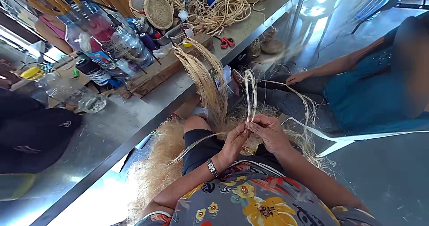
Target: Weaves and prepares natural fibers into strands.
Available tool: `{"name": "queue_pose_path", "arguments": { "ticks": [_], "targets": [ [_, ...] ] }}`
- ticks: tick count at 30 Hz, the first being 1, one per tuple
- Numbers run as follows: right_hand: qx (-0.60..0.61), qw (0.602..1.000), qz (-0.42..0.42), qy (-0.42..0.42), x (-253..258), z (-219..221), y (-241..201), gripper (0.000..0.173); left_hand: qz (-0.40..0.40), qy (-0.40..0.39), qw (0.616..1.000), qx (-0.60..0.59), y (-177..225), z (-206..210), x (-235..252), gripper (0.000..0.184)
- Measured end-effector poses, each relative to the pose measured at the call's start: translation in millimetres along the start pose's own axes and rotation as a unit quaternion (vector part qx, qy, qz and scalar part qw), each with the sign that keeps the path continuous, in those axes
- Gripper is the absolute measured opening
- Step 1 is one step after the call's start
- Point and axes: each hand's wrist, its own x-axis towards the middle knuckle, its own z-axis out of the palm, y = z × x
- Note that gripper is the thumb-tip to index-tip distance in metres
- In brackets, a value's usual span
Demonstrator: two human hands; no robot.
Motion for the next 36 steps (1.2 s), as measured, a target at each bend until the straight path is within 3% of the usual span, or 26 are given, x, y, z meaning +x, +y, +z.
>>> {"name": "queue_pose_path", "arguments": {
  "ticks": [8,13,16,20,22,29,36],
  "targets": [
    [0.045,0.999,-0.008,-0.018,6.2,-11.2,-8.6,0.011,-0.004,-0.025,0.998,-0.055,-7.6,-2.8,-1.6,0.023],
    [0.046,0.995,0.081,-0.031,10.3,-15.2,-21.1,0.012,0.001,-0.049,0.996,-0.076,-7.9,-3.6,-3.2,0.023],
    [0.075,0.991,0.092,-0.057,7.2,-15.9,-17.1,0.013,0.020,-0.076,0.992,-0.097,-11.3,-6.9,-6.0,0.022],
    [0.076,0.982,0.005,-0.173,-4.3,-13.4,-16.7,0.031,0.124,-0.122,0.982,-0.068,-7.6,-12.2,-13.0,0.025],
    [0.070,0.979,-0.027,-0.190,-9.3,-7.9,-20.7,0.030,0.133,-0.116,0.983,-0.058,-3.1,-10.2,-14.1,0.026],
    [0.092,0.986,-0.012,-0.139,-10.0,-3.5,-12.5,0.019,0.083,-0.063,0.991,-0.089,-5.1,-9.5,-12.7,0.025],
    [0.090,0.992,-0.025,-0.080,-7.4,-2.1,-11.6,0.011,0.069,-0.067,0.992,-0.087,-10.0,-10.2,-11.9,0.025]
  ]
}}
